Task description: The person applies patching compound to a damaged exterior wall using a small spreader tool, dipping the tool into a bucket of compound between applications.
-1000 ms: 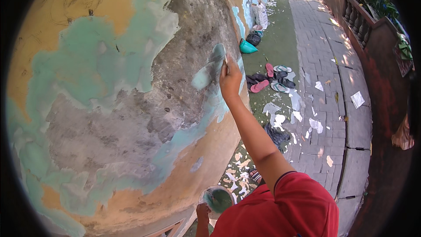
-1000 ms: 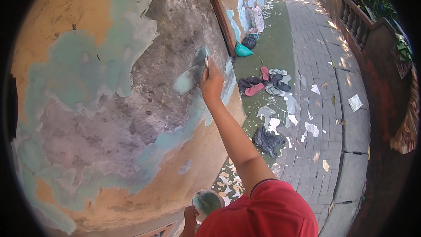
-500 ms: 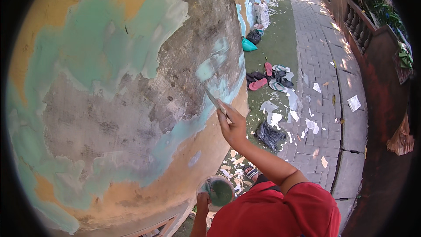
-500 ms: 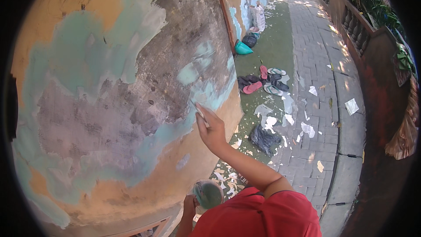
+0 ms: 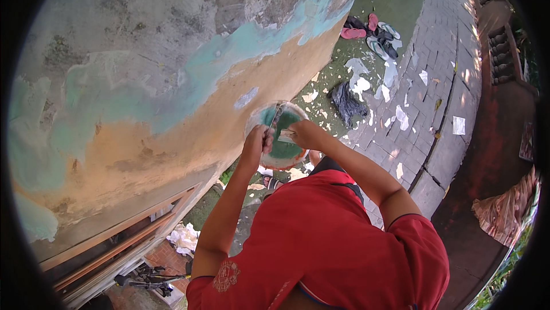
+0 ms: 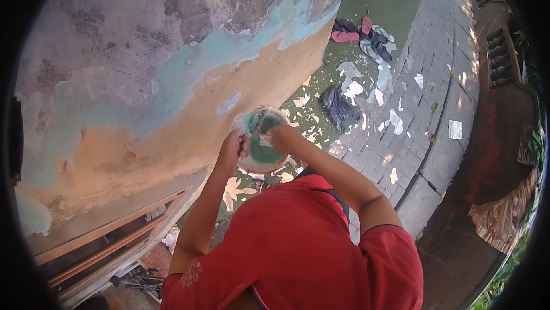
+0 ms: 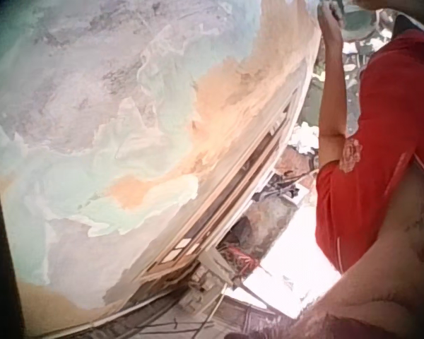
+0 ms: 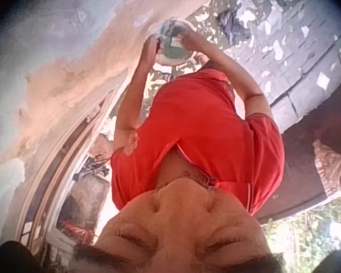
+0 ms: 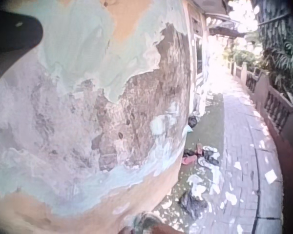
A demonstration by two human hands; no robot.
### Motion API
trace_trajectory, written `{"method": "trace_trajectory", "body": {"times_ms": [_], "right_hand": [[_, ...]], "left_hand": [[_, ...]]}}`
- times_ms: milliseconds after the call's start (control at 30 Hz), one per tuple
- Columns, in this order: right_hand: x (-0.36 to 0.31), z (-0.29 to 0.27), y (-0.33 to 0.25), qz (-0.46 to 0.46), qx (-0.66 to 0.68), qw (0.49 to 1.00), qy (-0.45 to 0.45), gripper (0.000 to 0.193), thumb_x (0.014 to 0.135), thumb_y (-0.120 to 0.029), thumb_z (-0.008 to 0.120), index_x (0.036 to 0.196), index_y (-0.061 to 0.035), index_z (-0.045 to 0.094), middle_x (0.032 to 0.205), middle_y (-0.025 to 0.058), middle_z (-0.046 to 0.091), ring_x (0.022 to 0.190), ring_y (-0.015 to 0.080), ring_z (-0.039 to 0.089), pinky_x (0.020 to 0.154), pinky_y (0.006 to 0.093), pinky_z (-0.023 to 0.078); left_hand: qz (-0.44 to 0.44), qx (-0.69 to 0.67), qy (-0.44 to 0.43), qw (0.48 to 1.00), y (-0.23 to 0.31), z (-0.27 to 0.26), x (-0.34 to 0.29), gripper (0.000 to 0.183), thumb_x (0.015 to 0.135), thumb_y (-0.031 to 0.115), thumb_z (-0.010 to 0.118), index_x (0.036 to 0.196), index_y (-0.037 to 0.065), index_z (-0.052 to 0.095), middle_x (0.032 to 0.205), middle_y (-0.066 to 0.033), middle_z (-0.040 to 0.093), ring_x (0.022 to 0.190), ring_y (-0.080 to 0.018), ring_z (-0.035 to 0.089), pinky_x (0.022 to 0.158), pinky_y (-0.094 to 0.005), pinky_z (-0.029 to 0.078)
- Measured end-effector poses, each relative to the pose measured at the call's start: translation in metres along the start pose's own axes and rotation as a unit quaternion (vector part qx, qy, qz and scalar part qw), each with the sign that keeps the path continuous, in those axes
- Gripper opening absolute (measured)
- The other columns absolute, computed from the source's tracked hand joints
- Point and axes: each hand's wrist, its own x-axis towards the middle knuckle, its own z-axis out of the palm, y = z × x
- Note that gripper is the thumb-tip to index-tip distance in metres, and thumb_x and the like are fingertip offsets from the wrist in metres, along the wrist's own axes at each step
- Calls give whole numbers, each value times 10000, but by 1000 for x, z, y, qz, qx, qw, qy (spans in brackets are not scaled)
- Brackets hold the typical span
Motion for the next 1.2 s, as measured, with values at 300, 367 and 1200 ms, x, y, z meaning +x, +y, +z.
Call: {"method": "trace_trajectory", "body": {"times_ms": [300,367,1200], "right_hand": [[64,105,66,-2,-57,998,-10,189,783,-93,602,889,-5,733,907,245,717,854,401,714,772,477,570],[69,110,68,0,-58,998,-10,195,790,-105,603,902,-6,727,917,237,720,862,396,715,771,472,573],[-17,-154,-62,102,383,912,107,243,961,-192,672,1072,16,731,954,58,742,845,106,646,775,289,517]], "left_hand": [[68,-6,-53,996,52,46,-11,347,1042,334,409,1012,18,550,667,16,448,505,-73,358,485,-245,297],[64,-2,-62,996,52,43,-12,382,1036,375,408,1027,21,550,696,24,436,553,-77,356,537,-245,310],[52,-151,12,987,12,-4,-29,280,1028,321,474,1002,51,541,710,9,447,582,-108,410,567,-271,356]]}}
